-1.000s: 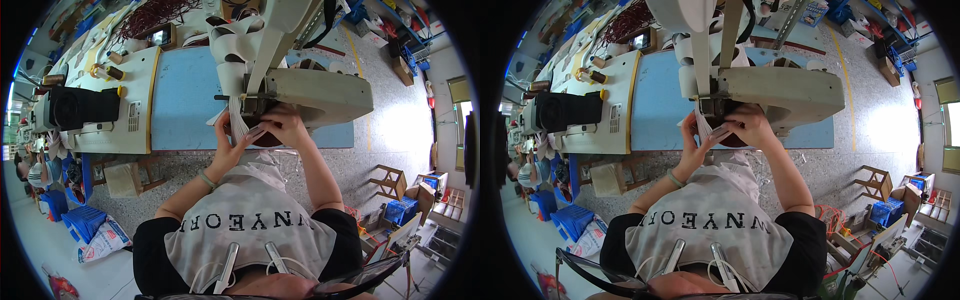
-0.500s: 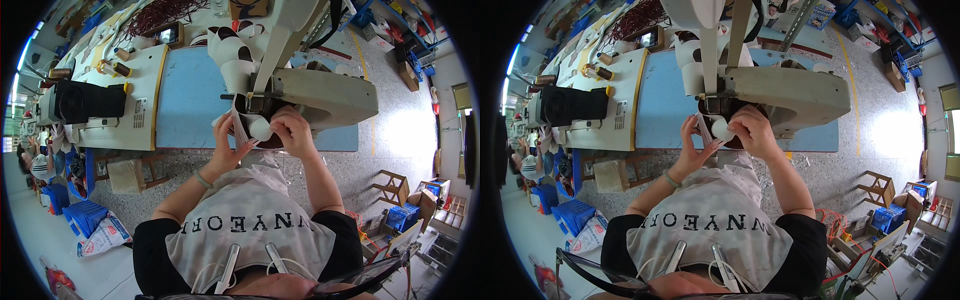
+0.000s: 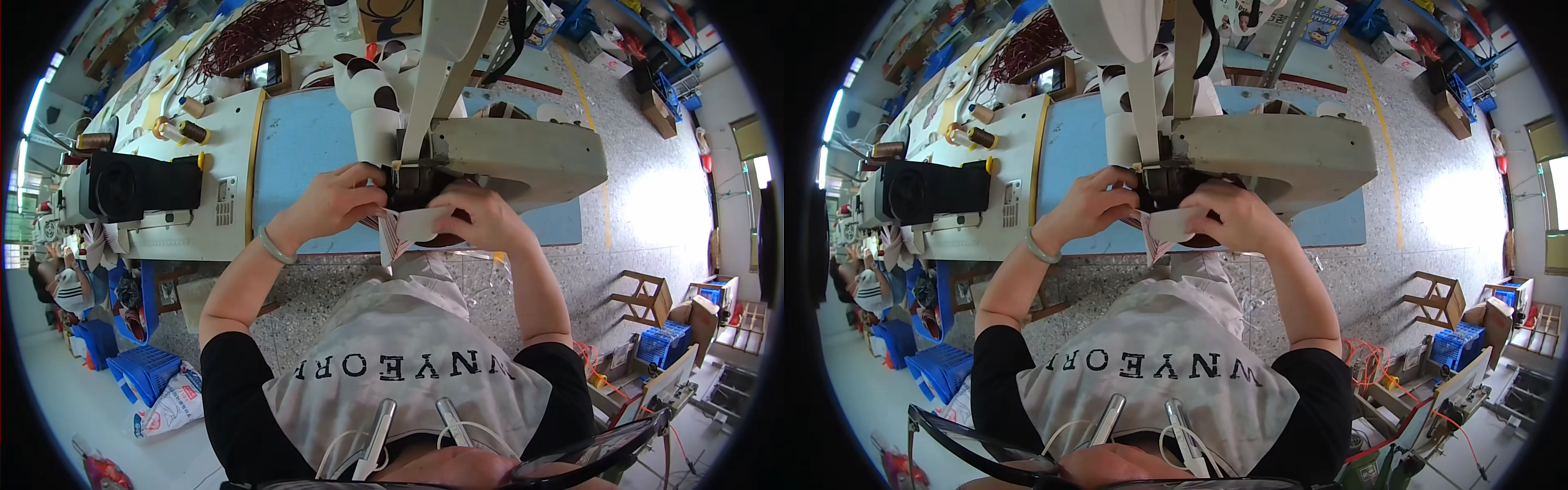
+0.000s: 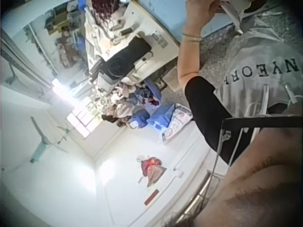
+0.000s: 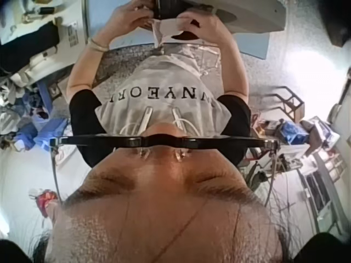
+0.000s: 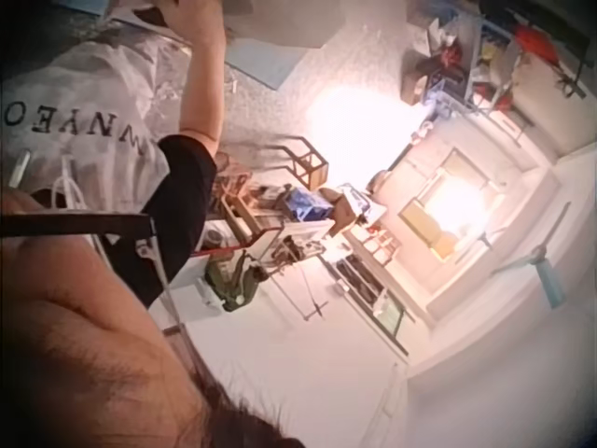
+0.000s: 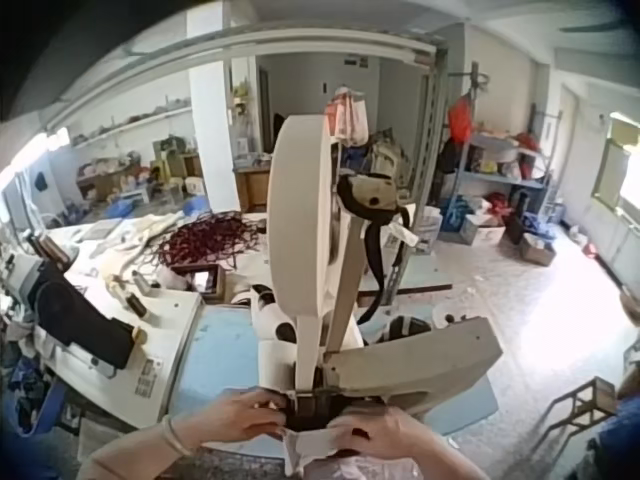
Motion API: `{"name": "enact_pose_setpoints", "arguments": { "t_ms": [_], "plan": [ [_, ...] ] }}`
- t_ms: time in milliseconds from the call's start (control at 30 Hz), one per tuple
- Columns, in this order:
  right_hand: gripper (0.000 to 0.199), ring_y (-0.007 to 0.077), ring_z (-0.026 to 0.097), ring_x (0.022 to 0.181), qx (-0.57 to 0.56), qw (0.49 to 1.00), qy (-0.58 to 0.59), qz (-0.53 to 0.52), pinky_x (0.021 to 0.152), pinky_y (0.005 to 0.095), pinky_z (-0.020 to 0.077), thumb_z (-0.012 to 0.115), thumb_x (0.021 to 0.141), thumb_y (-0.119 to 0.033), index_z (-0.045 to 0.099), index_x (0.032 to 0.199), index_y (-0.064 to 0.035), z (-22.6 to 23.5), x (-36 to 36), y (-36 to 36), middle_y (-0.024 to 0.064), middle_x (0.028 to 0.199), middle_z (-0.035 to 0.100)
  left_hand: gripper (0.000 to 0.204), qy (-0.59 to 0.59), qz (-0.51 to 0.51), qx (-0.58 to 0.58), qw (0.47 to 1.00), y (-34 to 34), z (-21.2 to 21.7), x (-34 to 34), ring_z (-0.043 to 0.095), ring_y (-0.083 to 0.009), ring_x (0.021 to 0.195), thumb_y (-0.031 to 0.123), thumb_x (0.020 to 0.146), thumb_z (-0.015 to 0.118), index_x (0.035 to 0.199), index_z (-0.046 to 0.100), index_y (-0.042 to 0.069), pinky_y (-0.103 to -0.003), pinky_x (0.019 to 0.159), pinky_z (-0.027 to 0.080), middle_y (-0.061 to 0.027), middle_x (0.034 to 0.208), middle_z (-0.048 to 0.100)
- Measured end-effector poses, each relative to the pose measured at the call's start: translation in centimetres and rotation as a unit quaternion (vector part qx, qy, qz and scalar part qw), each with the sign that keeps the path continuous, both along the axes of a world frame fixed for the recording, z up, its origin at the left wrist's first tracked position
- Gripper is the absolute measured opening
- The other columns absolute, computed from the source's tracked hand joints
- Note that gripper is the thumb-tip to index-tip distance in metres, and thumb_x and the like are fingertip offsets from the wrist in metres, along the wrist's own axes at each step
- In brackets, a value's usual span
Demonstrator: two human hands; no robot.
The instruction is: The person aligns shoe components by hand, moves them to a taping machine, and feeds each component through the machine to apply tape.
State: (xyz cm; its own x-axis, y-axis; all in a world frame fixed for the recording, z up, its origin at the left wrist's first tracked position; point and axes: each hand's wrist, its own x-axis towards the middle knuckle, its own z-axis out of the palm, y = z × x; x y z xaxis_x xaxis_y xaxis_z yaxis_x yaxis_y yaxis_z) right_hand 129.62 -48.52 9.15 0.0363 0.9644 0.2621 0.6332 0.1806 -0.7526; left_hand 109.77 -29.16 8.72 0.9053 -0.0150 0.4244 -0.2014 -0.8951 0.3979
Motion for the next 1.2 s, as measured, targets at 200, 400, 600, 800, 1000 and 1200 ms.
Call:
{"name": "enact_pose_setpoints", "arguments": {
  "t_ms": [200,400,600,800,1000,1200],
  "plan": [
    [0.023,0.0117,0.059,0.074,-0.18,0.959,0.198,-0.091,0.065,0.0272,0.0474,0.076,0.077,-0.012,0.065,0.094,0.0005,-1.5,1.4,0.1,0.0051,0.085,0.065,0.008,0.099,0.01,-0.368,0.925,0.0,1.9,0.2,0.061,-0.0126,0.063,0.001,0.082,0.068,0.087,0.062,0.001,-0.024,0.057,0.049,-0.0075,0.088,0.064],
    [0.029,0.0073,0.053,0.069,-0.06,0.859,0.497,-0.106,0.061,0.0224,0.0428,0.077,0.075,-0.01,0.065,0.1,-0.0013,-2.3,1.9,1.1,0.0007,0.084,0.062,0.008,0.094,0.114,-0.529,0.836,-0.8,2.1,0.9,0.054,-0.0055,0.059,0.004,0.085,0.068,0.092,0.068,-0.001,-0.02,0.052,0.044,-0.002,0.071,0.064],
    [0.032,0.0075,0.052,0.064,-0.052,0.868,0.475,-0.138,0.054,0.0227,0.0399,0.079,0.071,-0.007,0.064,0.099,-0.004,-3.5,2.4,2.2,-0.0001,0.08,0.06,0.014,0.097,0.12,-0.497,0.854,-0.2,1.9,0.9,0.052,-0.0018,0.063,0.008,0.087,0.068,0.098,0.069,0.0,-0.018,0.053,0.041,0.0012,0.073,0.064],
    [0.031,0.0143,0.06,0.082,-0.016,0.84,0.526,-0.133,0.068,0.0277,0.0496,0.069,0.081,-0.013,0.059,0.11,-0.0057,-7.4,4.4,3.6,0.0038,0.096,0.062,0.015,0.082,0.138,-0.509,0.846,1.4,0.7,2.1,0.048,-0.0025,0.056,0.013,0.087,0.069,0.094,0.069,0.0,-0.019,0.048,0.039,0.001,0.07,0.062],
    [0.028,0.0169,0.06,0.095,0.103,0.747,0.639,-0.152,0.081,0.0323,0.0506,0.058,0.092,-0.027,0.058,0.112,-0.0073,-10.5,6.6,5.7,0.0036,0.105,0.062,0.021,0.06,0.136,-0.541,0.828,3.6,1.0,4.2,0.048,-0.0044,0.054,0.016,0.09,0.066,0.1,0.066,-0.002,-0.02,0.046,0.038,-0.0003,0.071,0.06],
    [0.033,0.0205,0.061,0.095,0.121,0.911,0.314,-0.237,0.084,0.0353,0.0497,0.068,0.085,-0.019,0.059,0.114,-0.004,-8.2,3.8,2.5,0.0057,0.106,0.063,0.027,-0.099,0.208,-0.491,0.84,-0.4,-1.5,1.9,0.059,-0.0111,0.077,0.01,0.092,0.06,0.116,0.057,-0.002,-0.023,0.065,0.046,-0.005,0.086,0.062]
  ]
}}
